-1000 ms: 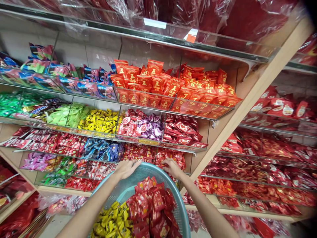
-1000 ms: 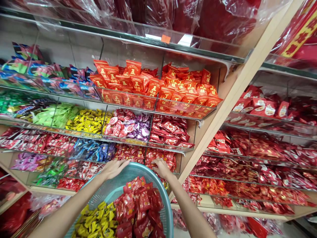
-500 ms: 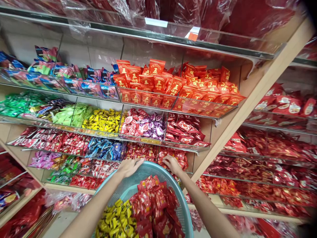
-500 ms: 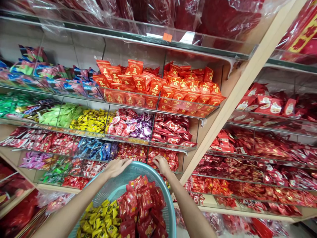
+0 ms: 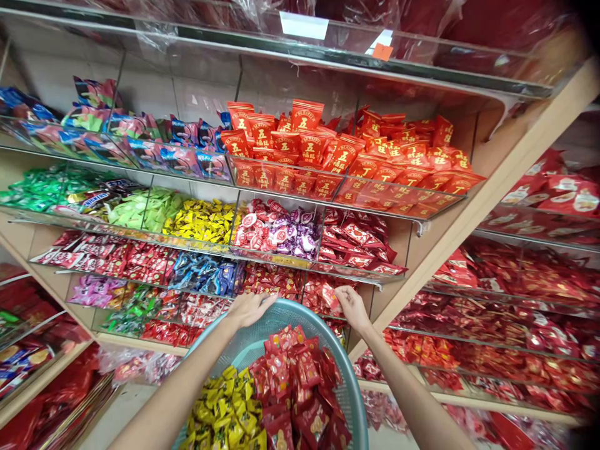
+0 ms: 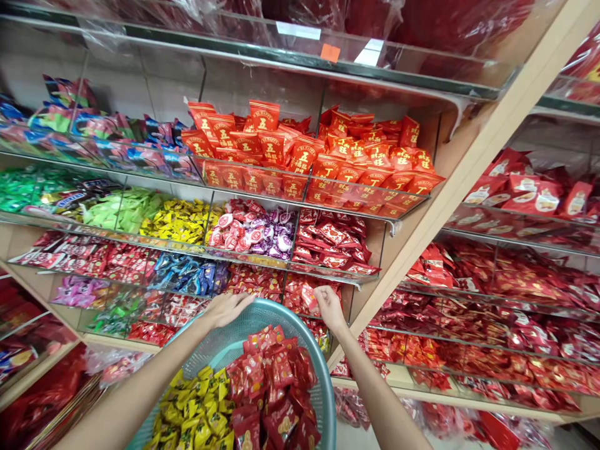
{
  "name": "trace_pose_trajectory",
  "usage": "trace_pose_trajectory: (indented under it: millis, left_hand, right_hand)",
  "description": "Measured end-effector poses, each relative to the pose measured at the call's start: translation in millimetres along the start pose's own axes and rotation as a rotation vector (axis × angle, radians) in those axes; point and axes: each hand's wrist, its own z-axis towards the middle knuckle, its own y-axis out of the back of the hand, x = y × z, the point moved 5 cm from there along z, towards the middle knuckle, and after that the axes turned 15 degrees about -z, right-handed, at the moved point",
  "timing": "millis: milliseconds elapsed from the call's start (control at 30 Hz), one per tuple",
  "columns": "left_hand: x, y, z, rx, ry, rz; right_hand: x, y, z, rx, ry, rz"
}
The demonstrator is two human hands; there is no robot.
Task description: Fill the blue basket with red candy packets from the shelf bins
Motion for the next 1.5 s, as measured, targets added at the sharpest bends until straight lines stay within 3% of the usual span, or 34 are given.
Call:
trace_pose_trajectory:
  millis: [167,233,333,433,567,767,1000,1133,1233,1367,1500]
  left_hand:
    - [-1,0.3,-1,0.007,0.024,0.006]
    - [-1,0.5,-1,0.003,0.028,0.004]
    - [-1,0.2,-1,0.002,0.033,-0.008]
    - [0,-0.3,0,-0.001,0.03,-0.013]
    - [-1,-0.5,1,-0.011,0.009,0.005]
    - [2,-1.2,2,-0.014,0.004,0.03]
    - [3,-0.7,3,-0.017,0.007,0.018]
    - [4,-1.0,4,-0.013,0.028,0.004]
    - [5,-2.0,6,-0.008,0.024,-0.008]
    - [6,-2.5,6,-0.006,0.012,-0.011]
    - [6,-2.8,7,-0.006,0.005,0.006]
  right_hand:
    - [12,-20,-25,0.245,-0.109,0.127]
    - [22,-33,-32,0.378,-0.051,0.08]
    - [38,-52,-35,0.499,0.164,-0.104]
    - [49,-68,-36,0.551,0.361,-0.335]
    - [57,-81,-38,0.599,0.486,-0.519]
    - [56,-88,-42,0.613,0.571,-0.679]
    - [50,-90,-57,0.63,0.578,-1.074]
    - [56,-88,-67,0.622,0.571,-1.205]
    - [61,-75,-60,0.538,0.541,-1.147]
    - [52,-40,-29,0.359,0.408,-1.062]
    - [22,-10,5,0.252,0.251,-1.214]
